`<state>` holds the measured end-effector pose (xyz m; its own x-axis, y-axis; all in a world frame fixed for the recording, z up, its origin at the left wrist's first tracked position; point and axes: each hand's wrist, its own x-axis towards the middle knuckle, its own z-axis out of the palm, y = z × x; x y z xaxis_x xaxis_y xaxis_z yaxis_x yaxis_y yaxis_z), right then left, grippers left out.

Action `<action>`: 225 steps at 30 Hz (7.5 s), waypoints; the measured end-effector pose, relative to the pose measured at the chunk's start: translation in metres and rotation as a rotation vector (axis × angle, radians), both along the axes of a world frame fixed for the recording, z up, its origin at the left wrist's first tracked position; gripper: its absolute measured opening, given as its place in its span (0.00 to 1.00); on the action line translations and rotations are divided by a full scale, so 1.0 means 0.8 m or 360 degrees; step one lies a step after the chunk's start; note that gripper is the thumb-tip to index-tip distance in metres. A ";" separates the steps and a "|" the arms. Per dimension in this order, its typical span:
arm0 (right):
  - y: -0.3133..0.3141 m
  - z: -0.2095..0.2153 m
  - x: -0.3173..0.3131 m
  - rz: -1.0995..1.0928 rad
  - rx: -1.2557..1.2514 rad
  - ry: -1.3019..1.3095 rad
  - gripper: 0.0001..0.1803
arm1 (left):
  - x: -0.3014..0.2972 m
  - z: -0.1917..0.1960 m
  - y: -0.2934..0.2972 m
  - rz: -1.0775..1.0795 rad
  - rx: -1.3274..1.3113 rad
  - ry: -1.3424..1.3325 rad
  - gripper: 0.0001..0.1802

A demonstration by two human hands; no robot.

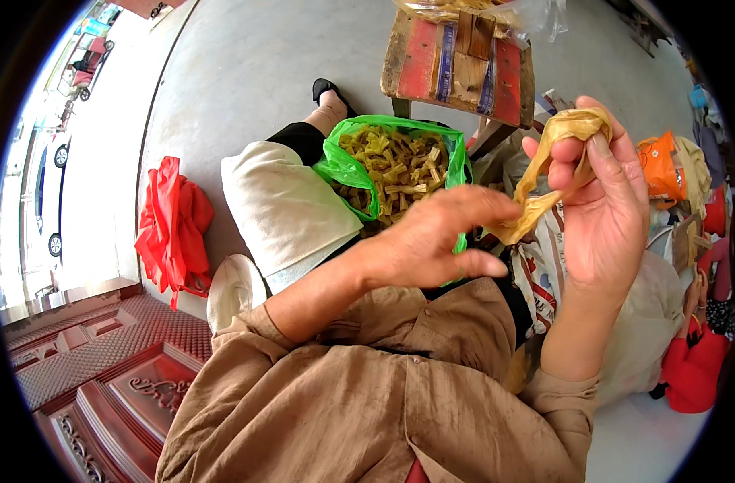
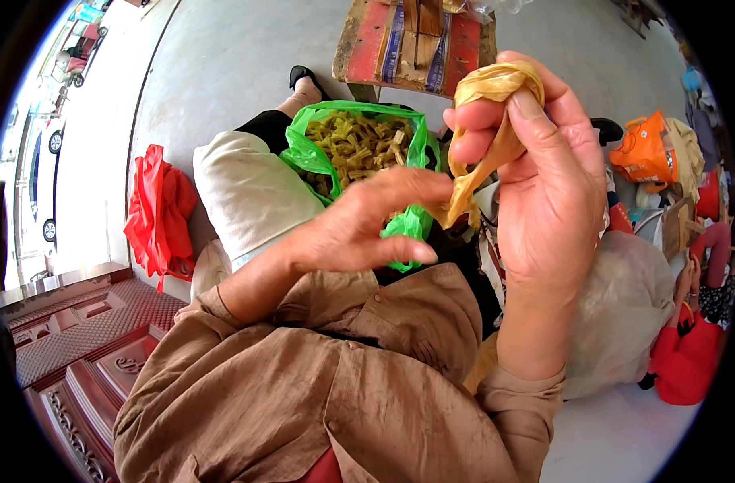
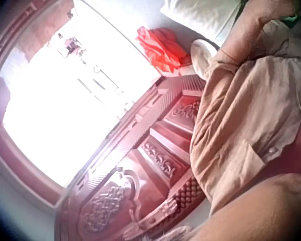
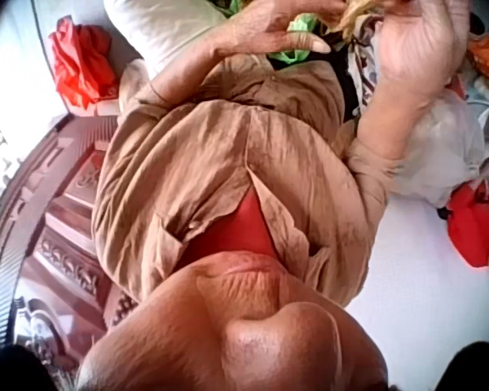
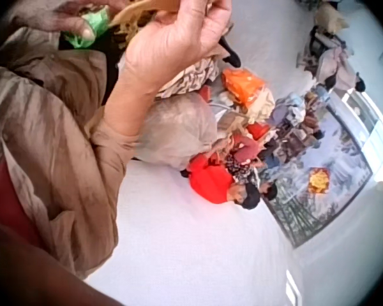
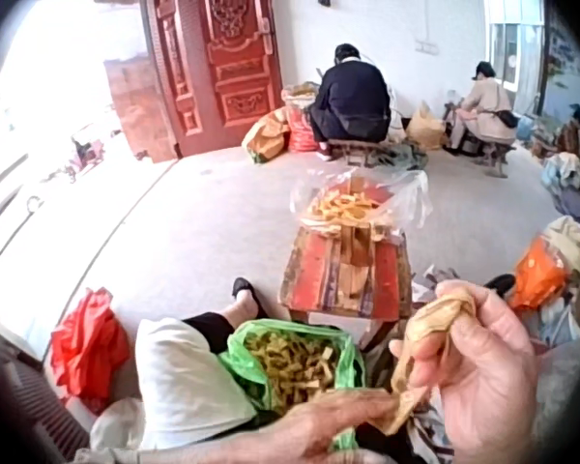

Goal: The person sits on the floor and sorts through a green plastic bag filled with dried yellow vegetable strips. They pick up individual pieces, inspect them, and tear them into smaller pieces by hand, placing the processed pieces back into the bag.

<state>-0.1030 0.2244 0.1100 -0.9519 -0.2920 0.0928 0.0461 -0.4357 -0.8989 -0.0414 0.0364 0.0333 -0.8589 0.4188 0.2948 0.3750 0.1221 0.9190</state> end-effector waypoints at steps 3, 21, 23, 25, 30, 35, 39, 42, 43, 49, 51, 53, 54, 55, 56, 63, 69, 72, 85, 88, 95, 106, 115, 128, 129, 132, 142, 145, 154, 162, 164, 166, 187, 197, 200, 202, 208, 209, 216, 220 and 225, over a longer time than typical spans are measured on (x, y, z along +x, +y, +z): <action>0.000 -0.019 -0.002 -0.0275 -0.0344 -0.0062 0.16 | 0.033 -0.015 0.042 -0.0272 0.0160 -0.0408 0.16; 0.144 -0.263 -0.030 -0.0304 0.2019 -0.0445 0.21 | 0.100 0.029 -0.119 0.0040 -0.0535 -0.1148 0.09; 0.132 -0.232 -0.018 -0.0378 0.3323 0.0250 0.22 | 0.091 0.010 -0.097 0.0142 -0.0889 -0.0267 0.05; 0.118 -0.196 -0.009 -0.0482 0.2921 0.0402 0.21 | 0.082 0.004 -0.089 0.0280 -0.1231 0.0106 0.02; 0.007 -0.106 0.039 0.0344 0.1322 0.0990 0.27 | 0.065 0.029 -0.079 0.0328 -0.1457 0.0479 0.10; -0.033 -0.130 0.068 0.0418 0.1300 0.0978 0.17 | 0.058 0.037 -0.082 0.0544 -0.1351 0.0652 0.18; -0.028 -0.120 0.062 0.0093 0.1555 0.1621 0.19 | 0.062 0.036 -0.109 0.0810 -0.0487 -0.0475 0.17; -0.032 -0.110 0.064 0.0017 0.1656 0.2009 0.22 | 0.055 0.037 -0.091 0.0269 0.0018 -0.1096 0.24; -0.033 -0.108 0.064 0.0029 0.1679 0.2042 0.23 | 0.053 0.036 -0.082 0.0044 0.0130 -0.1211 0.23; -0.021 -0.105 0.050 -0.0031 0.1461 0.1910 0.18 | 0.075 0.057 -0.071 -0.0262 0.0417 -0.1602 0.20; -0.014 -0.099 0.044 -0.0080 0.1293 0.1703 0.16 | 0.080 0.073 -0.085 -0.0372 0.0793 -0.1395 0.16; -0.013 -0.095 0.050 0.0095 0.1183 0.1321 0.10 | 0.075 0.073 -0.088 -0.0345 0.1048 -0.1037 0.16; -0.017 -0.100 0.055 0.0174 0.1111 0.1232 0.09 | 0.071 0.072 -0.089 -0.0314 0.1133 -0.0918 0.16; -0.022 -0.102 0.060 0.0253 0.1039 0.1143 0.08 | 0.067 0.071 -0.091 -0.0285 0.1212 -0.0797 0.16; -0.029 -0.093 0.067 0.0505 0.0905 0.0848 0.08 | 0.061 0.067 -0.092 -0.0239 0.1147 -0.0761 0.16; -0.012 -0.091 0.054 0.1188 0.0515 -0.0444 0.17 | 0.051 0.033 -0.063 0.0094 -0.1149 0.0770 0.14; -0.009 -0.100 0.054 0.1177 0.0461 -0.0722 0.15 | 0.052 0.019 -0.045 0.0061 -0.1186 0.0916 0.07; -0.008 -0.104 0.059 0.1017 0.0183 -0.1000 0.12 | 0.048 0.026 -0.041 0.0077 -0.1143 0.0932 0.08; -0.013 -0.098 0.051 0.0876 -0.0122 -0.0540 0.09 | 0.040 -0.007 -0.038 0.1173 -0.1155 0.1503 0.05; -0.014 -0.101 0.054 0.0719 -0.0074 -0.0776 0.10 | 0.042 0.001 -0.047 0.0960 -0.1337 0.1203 0.10; -0.029 -0.116 0.061 0.0315 0.0270 -0.0667 0.15 | 0.062 0.013 -0.042 0.0535 -0.1126 0.1186 0.13; -0.027 -0.109 0.061 0.0517 0.0546 -0.0138 0.20 | 0.058 -0.017 -0.024 0.0747 -0.0011 -0.0553 0.10; -0.046 -0.126 0.060 0.0130 0.0470 -0.0190 0.14 | 0.054 -0.023 -0.027 0.0568 -0.0671 0.0767 0.11; -0.048 -0.134 0.072 -0.0125 0.0995 0.0406 0.13 | 0.052 -0.010 -0.020 0.0740 -0.0959 0.0059 0.22; -0.048 -0.134 0.074 -0.0132 0.1007 0.0424 0.13 | 0.052 -0.008 -0.020 0.0728 -0.0974 -0.0012 0.22; -0.048 -0.134 0.072 -0.0076 0.0955 0.0476 0.14 | 0.050 -0.024 -0.027 0.0563 -0.0764 0.0008 0.22; 0.015 -0.104 0.058 0.0490 0.0704 -0.0066 0.16 | 0.056 0.000 -0.062 0.0419 0.0886 -0.1511 0.26; 0.016 -0.115 0.058 0.0686 0.1064 0.0129 0.10 | 0.047 -0.027 -0.069 0.0382 0.0727 -0.1483 0.27; 0.004 -0.125 0.050 -0.0007 0.1733 0.1627 0.13 | 0.018 0.017 -0.066 0.0579 -0.1069 0.0440 0.23; 0.021 -0.121 0.067 0.0800 0.1553 0.1253 0.10 | 0.042 -0.023 -0.057 -0.0268 -0.1450 0.0820 0.08; 0.032 -0.123 0.072 0.0801 0.1356 0.1033 0.11 | 0.042 -0.015 -0.061 -0.0297 -0.1386 0.0765 0.08; 0.037 -0.126 0.065 0.0801 0.1337 0.0973 0.11 | 0.033 -0.010 -0.065 -0.0321 -0.1320 0.0700 0.09; 0.041 -0.157 -0.196 -0.0402 0.1873 0.1223 0.04 | -0.207 -0.024 -0.125 0.1011 -0.1287 0.0545 0.11; 0.011 -0.138 -0.093 0.0260 0.0027 -0.0402 0.15 | -0.129 -0.014 -0.089 0.0489 0.1292 -0.1311 0.13; -0.022 -0.120 -0.076 0.0161 0.0476 -0.0203 0.25 | -0.129 -0.007 -0.080 0.0511 0.1346 -0.1216 0.11; -0.038 -0.112 -0.073 0.0145 0.0400 -0.0316 0.25 | -0.131 -0.005 -0.074 0.0532 0.1363 -0.1161 0.11; -0.046 -0.104 -0.097 0.0131 0.0120 -0.0515 0.16 | -0.144 0.002 -0.056 0.0501 0.1331 -0.0986 0.11; -0.047 -0.102 -0.103 0.0096 0.0118 -0.0518 0.14 | -0.149 0.006 -0.053 0.0542 0.1290 -0.0934 0.10; -0.060 -0.077 -0.164 -0.0098 0.0576 -0.0052 0.03 | -0.200 0.015 -0.049 0.0751 0.1157 -0.0651 0.09; -0.070 -0.093 -0.182 -0.0092 0.0587 0.0042 0.02 | -0.217 -0.001 -0.056 0.0831 0.1218 -0.0806 0.08; -0.046 -0.118 -0.172 -0.0247 0.0786 0.0030 0.02 | -0.201 -0.026 -0.085 0.1090 0.1239 -0.1000 0.06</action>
